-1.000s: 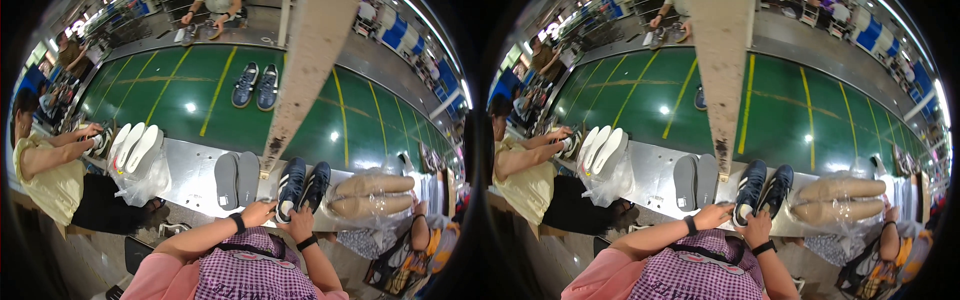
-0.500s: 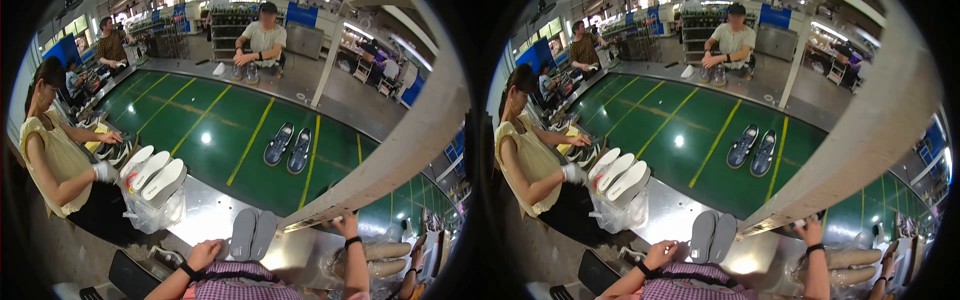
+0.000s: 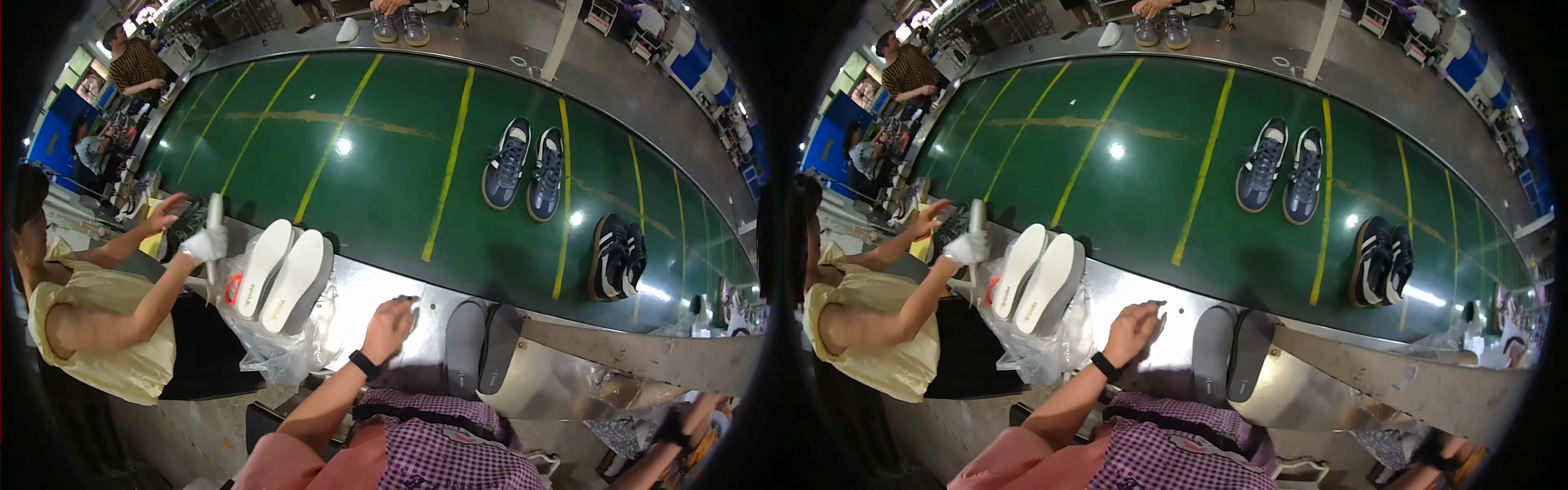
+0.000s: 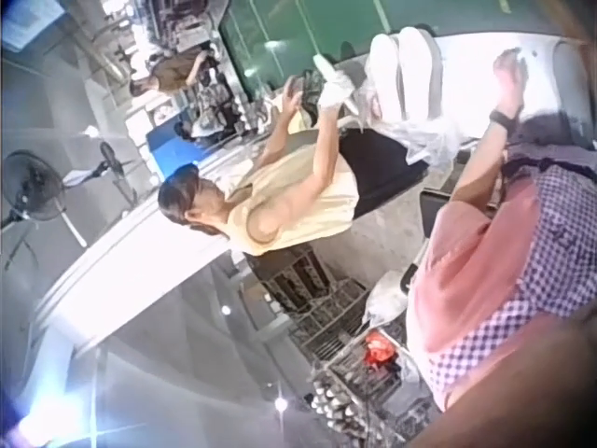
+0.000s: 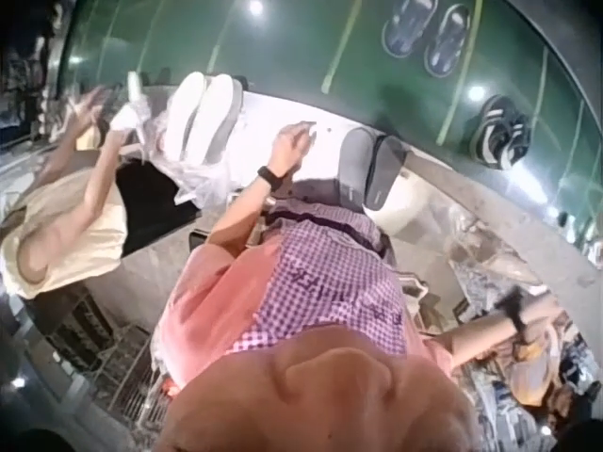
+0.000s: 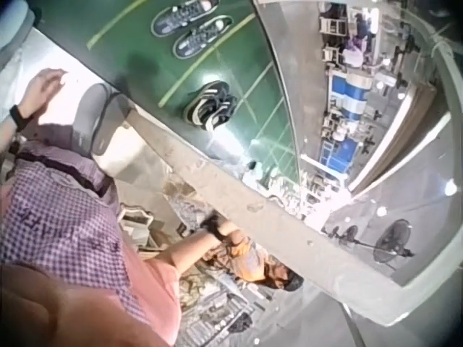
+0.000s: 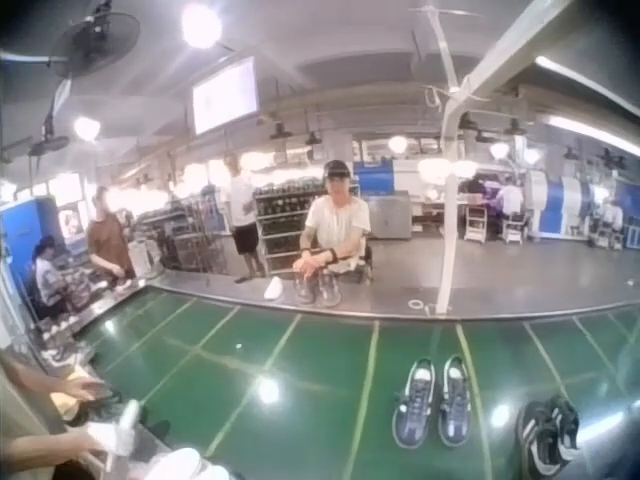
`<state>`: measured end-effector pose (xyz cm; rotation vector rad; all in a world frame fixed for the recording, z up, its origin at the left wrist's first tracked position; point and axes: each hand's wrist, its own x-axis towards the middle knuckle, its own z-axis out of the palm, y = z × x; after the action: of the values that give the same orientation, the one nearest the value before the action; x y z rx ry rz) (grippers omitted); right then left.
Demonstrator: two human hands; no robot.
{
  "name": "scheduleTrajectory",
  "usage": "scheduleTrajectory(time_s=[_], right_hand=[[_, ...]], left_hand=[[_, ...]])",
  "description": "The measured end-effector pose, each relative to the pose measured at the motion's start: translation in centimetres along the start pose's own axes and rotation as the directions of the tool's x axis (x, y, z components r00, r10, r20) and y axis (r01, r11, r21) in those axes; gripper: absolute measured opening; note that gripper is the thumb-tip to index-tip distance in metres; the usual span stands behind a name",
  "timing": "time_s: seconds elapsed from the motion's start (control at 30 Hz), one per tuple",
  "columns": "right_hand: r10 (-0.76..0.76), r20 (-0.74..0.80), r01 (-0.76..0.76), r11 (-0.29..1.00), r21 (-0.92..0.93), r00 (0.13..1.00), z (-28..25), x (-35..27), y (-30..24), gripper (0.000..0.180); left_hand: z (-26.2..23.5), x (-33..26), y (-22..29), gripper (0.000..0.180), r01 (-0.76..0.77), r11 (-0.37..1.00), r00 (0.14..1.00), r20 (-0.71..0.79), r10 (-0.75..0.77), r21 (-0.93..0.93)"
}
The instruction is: Lacing various pairs of sneakers on a factory conveyor belt.
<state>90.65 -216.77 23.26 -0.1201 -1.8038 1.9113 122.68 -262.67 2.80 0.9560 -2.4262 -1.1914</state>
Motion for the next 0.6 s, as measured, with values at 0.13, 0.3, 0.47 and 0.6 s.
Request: scheduleTrajectory(time_s=[0.13, 0.3, 0.47, 0.6], right_hand=[[0.163, 0.220, -0.187, 0.978, 0.091, 0.962, 5.1, -11.9, 1.6, 0.041], [-0.023, 0.440, -0.003, 0.998, 0.059, 0.898, 12.1, -19.2, -1.0, 0.059], [-0.142, 0.454, 0.170, 0.985, -0.021, 0.880, 15.2, -21.5, -1.8, 0.060], [-0.124, 0.384, 0.155, 0.987, -0.050, 0.915, 15.7, -21.9, -0.3, 0.056]], left_hand=[[1.3, 0.7, -3.5, 0.038, -0.113, 0.985, 0.990, -0.069, 0.122, 0.127], [2.6, -0.7, -5.6, 0.048, -0.192, 0.951, 0.975, -0.067, 0.214, 0.242], [4.0, -1.7, -6.8, 0.061, -0.126, 0.931, 0.992, 0.060, 0.113, 0.342], [5.0, -2.0, -7.0, 0.075, -0.076, 0.882, 0.989, 0.149, 0.007, 0.465]])
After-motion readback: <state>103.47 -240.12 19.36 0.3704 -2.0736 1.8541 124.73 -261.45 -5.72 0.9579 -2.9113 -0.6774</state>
